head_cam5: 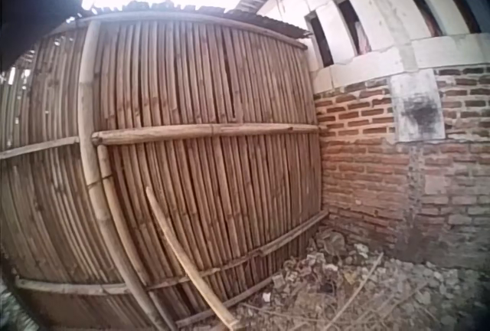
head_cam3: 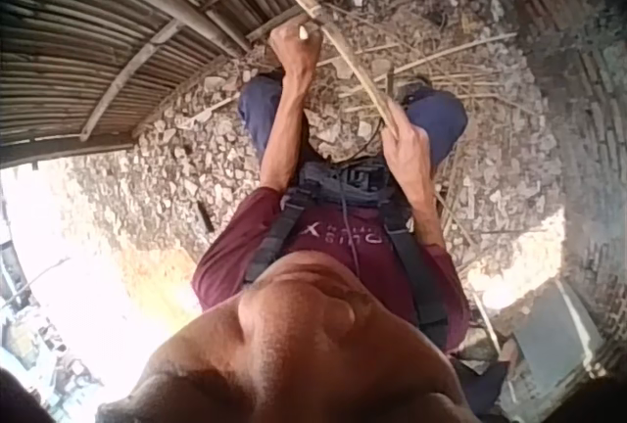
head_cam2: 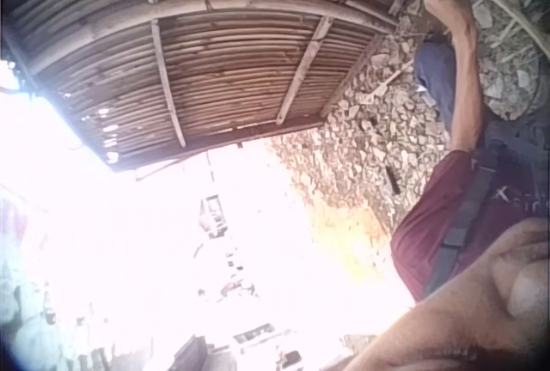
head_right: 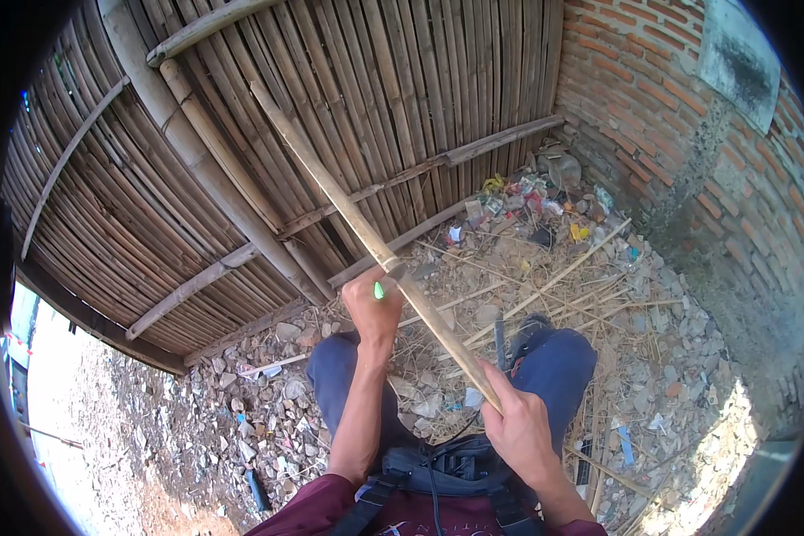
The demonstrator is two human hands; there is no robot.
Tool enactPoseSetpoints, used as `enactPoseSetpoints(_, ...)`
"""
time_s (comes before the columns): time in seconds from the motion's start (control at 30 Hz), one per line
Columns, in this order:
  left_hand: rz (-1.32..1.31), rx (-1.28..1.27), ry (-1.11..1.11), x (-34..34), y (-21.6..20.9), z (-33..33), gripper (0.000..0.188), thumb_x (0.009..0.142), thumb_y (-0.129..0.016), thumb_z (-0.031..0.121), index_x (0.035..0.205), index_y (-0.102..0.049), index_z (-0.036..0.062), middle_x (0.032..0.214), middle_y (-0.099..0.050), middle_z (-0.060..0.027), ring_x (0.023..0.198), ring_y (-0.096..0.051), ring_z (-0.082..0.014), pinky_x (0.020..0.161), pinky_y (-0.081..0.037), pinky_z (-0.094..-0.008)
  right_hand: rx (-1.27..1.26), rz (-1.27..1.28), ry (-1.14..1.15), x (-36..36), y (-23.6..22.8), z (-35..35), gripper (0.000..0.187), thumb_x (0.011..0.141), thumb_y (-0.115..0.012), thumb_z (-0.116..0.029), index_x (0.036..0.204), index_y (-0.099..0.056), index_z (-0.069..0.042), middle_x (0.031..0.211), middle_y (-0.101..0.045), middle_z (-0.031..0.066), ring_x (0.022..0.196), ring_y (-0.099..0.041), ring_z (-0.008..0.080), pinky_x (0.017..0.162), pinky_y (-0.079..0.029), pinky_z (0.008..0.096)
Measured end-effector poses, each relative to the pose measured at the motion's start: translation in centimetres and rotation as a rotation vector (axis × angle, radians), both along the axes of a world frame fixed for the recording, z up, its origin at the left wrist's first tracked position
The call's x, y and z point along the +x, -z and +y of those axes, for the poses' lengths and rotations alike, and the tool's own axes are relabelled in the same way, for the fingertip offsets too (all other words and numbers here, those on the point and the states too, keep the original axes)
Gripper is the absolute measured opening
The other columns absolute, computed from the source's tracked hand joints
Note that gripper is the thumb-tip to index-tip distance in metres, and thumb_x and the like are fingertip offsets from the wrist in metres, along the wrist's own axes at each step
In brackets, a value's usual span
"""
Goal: The person whittles a long piece of bamboo with a knife.
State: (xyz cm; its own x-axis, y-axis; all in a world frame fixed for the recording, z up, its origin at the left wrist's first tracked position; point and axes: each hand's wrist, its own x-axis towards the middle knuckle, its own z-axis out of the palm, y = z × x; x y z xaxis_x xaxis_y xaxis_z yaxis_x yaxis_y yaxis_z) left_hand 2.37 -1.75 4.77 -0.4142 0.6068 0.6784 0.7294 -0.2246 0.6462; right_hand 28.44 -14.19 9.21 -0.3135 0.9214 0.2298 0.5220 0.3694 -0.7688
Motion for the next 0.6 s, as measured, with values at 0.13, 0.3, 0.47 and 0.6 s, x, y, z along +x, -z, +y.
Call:
enactPoseSetpoints(0.13, 0.082, -0.105, -0.077, -0.5, 0.2, 0.5, 0.013, 0.074, -0.074, 0.003, 0.076, -0.061, 0.0008, 0.072, -0.064, -0.0224, 0.071, -0.066, -0.0452, 0.066, -0.051, -0.0527, 0.03, -0.097, 0.042, -0.3, -0.1, -0.1, 0.059, 0.091, -0.06, 0.002, 0.149, -0.061, -0.008, 0.095, -0.074, 0.0288, 0.085, -0.073, 0.0487, 0.074, -0.057, 0.0536)
enactPoseSetpoints(0.3, 0.087, -0.099, -0.11, -0.4, -0.7, 1.3, 0.014, 0.073, -0.076, 0.003, 0.076, -0.063, 0.0018, 0.073, -0.066, -0.0226, 0.073, -0.067, -0.0463, 0.065, -0.05, -0.0532, 0.031, -0.107, 0.081, -0.8, -0.4, -0.4, 0.06, 0.091, -0.061, 0.002, 0.15, -0.061, -0.008, 0.097, -0.075, 0.0282, 0.084, -0.073, 0.0478, 0.072, -0.058, 0.0537)
enactPoseSetpoints(0.47, 0.026, 0.02, -0.097, 0.3, -2.0, 1.8, 0.013, 0.071, -0.068, 0.002, 0.069, -0.056, -0.0015, 0.065, -0.054, -0.0258, 0.064, -0.057, -0.0487, 0.06, -0.045, -0.0507, 0.056, -0.069, 0.095, -0.5, -0.3, -0.2, 0.06, 0.091, -0.061, 0.003, 0.15, -0.06, -0.006, 0.096, -0.074, 0.0285, 0.085, -0.073, 0.0484, 0.073, -0.058, 0.0539)
enactPoseSetpoints(0.6, 0.092, 0.014, -0.185, -0.8, -1.5, 2.5, 0.016, 0.069, -0.076, -0.003, 0.075, -0.063, 0.0039, 0.072, -0.068, -0.0203, 0.071, -0.068, -0.0441, 0.064, -0.05, -0.0515, 0.017, -0.059, 0.074, -0.7, -0.5, -0.6, 0.059, 0.09, -0.062, 0.003, 0.149, -0.061, -0.004, 0.095, -0.074, 0.029, 0.086, -0.073, 0.0494, 0.073, -0.058, 0.0537)
